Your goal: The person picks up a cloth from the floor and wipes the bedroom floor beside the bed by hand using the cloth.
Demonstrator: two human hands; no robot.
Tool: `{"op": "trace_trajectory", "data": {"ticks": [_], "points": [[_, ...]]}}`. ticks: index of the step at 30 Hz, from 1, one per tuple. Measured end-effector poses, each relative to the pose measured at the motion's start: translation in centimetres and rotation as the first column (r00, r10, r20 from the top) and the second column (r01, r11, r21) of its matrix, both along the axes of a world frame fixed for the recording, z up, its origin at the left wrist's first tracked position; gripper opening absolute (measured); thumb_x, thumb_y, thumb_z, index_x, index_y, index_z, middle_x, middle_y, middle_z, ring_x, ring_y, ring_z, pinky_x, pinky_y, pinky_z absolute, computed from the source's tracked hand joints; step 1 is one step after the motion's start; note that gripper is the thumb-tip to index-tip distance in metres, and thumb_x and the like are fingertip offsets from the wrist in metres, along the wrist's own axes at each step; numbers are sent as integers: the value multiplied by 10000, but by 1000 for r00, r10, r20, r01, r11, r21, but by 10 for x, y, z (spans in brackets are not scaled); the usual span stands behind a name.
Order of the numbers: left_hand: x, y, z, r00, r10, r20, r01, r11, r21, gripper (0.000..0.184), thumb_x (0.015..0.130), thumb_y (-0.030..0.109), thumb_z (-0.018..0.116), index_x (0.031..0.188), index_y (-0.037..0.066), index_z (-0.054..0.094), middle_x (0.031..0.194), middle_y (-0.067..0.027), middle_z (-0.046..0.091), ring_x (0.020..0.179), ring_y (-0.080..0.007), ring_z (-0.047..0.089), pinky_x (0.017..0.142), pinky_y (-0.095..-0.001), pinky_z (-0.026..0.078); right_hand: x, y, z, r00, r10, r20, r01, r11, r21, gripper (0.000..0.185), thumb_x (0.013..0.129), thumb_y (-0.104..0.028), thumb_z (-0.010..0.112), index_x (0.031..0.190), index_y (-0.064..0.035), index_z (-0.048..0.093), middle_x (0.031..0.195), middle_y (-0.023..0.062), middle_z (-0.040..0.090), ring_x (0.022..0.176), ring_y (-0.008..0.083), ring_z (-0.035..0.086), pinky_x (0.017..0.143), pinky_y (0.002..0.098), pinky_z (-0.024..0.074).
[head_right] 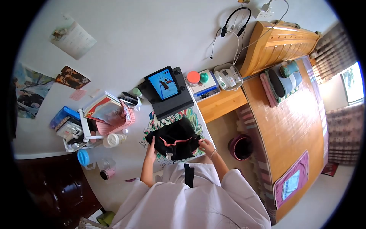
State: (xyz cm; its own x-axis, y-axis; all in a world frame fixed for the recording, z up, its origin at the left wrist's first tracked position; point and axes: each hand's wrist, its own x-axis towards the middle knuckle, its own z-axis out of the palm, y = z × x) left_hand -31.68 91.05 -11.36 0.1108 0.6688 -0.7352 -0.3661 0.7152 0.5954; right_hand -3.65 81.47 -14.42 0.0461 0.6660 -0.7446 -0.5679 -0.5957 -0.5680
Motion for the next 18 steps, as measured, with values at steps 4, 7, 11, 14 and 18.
{"op": "trace_trajectory", "data": {"ticks": [4,7,11,14,18], "points": [[-43,-22,-90,576,-296,-762,421,906,-34,814,647,424,642,1233,0,269,1157,-197,419,1079,-324,396,908,-371,311,19,-27,-34,312,440,842,-274,890,-364,278,723,-205,547,959,-60,520,890,100,545,811,251,531,739,340,414],[-35,-26,-94,239,-175,-955,596,803,3,768,644,410,629,1213,13,299,1155,-228,385,1044,-374,385,871,-418,332,32,-44,-42,311,485,818,-366,855,-368,280,732,-203,535,963,-47,507,913,175,546,895,321,501,783,364,406],[0,-33,-68,126,-76,-989,808,586,58,735,657,375,617,1206,1,303,1126,-230,398,1027,-371,398,858,-411,346,30,-79,-30,488,522,699,-264,852,-452,308,738,-288,514,888,-27,575,925,182,555,889,308,516,788,349,401],[14,-42,-99,229,-224,-947,836,545,73,735,647,359,623,1206,2,305,1110,-230,404,1009,-369,410,840,-406,362,33,-114,-19,599,525,605,-269,843,-465,352,749,-338,507,762,-4,617,845,212,580,823,338,548,732,373,419],[39,-43,-91,27,-336,-942,814,554,-174,732,624,315,596,1208,-10,297,1102,-239,415,976,-377,439,838,-406,370,50,-175,-43,612,585,531,-260,784,-563,397,775,-371,480,725,-3,621,811,203,591,786,329,562,712,364,424]]}}
